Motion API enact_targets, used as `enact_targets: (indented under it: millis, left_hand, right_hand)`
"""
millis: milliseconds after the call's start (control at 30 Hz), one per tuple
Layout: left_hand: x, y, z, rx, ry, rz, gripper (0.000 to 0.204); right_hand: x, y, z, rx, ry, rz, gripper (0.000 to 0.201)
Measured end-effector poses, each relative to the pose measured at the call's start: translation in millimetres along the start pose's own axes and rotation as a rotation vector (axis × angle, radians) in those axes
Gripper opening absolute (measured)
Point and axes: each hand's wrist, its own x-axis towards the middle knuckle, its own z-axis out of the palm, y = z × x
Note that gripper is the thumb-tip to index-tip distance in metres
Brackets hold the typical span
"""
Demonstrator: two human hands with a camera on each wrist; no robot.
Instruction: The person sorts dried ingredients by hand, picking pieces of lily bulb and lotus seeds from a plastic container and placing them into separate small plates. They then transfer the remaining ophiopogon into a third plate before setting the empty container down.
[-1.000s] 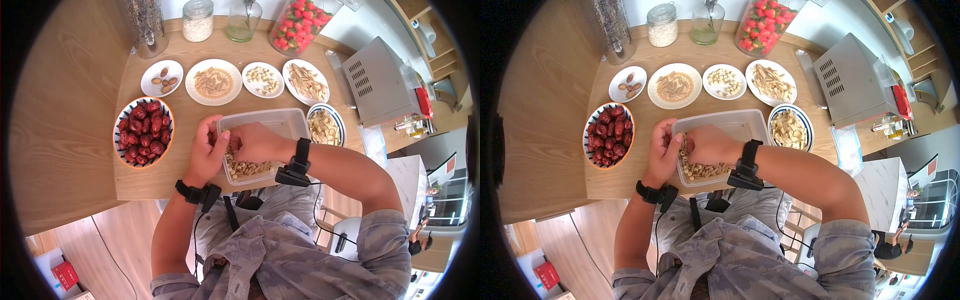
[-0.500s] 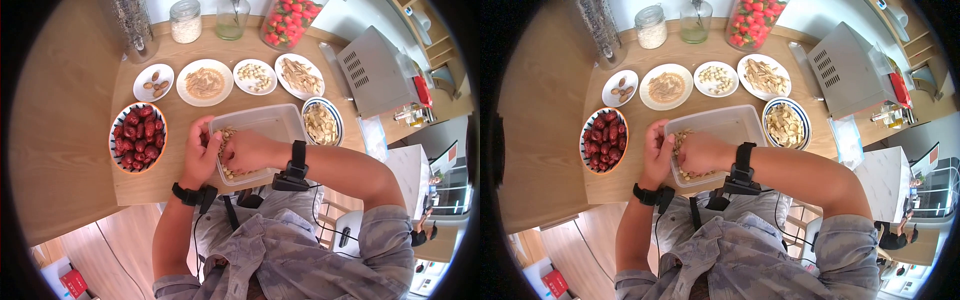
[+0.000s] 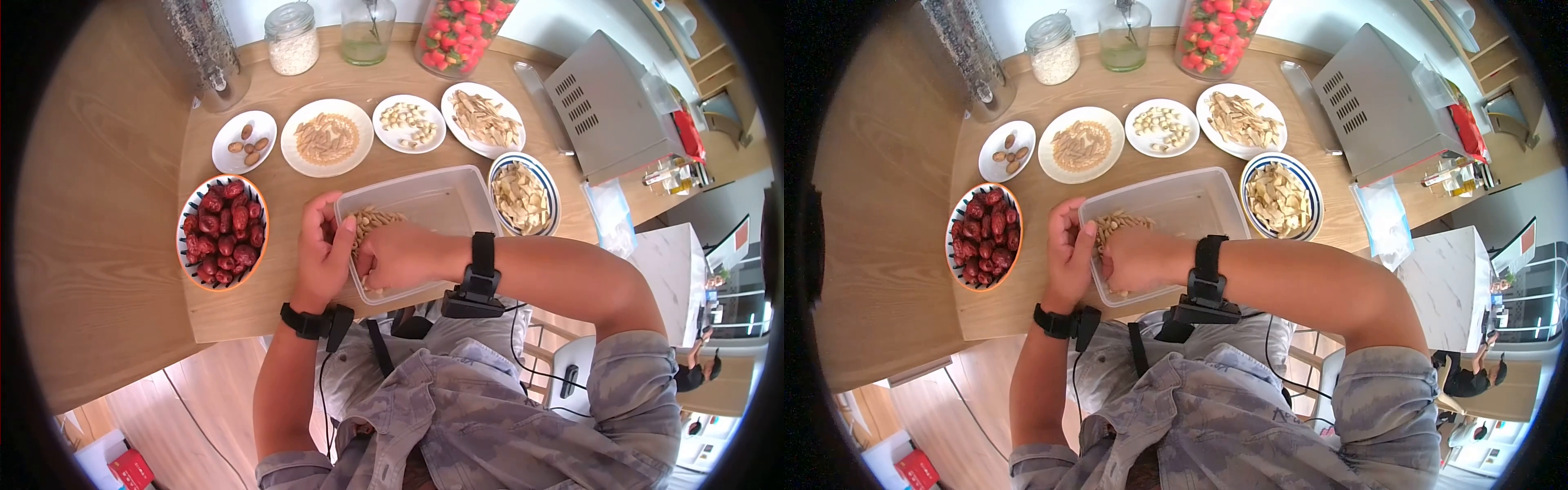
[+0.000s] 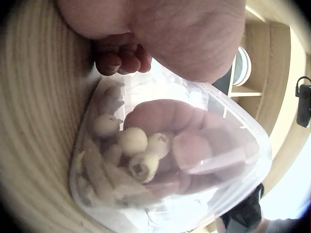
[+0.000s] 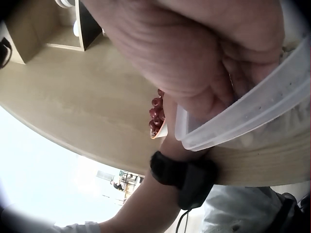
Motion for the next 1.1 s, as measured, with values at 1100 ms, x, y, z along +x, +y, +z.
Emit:
enact_targets:
  millis: [1100]
  left_hand:
    - [-1, 1, -1, -0.015, -0.022, -0.015, 0.039]
  right_hand:
    - [-6, 2, -7, 0.403, -0.214, 0.051, 0.022]
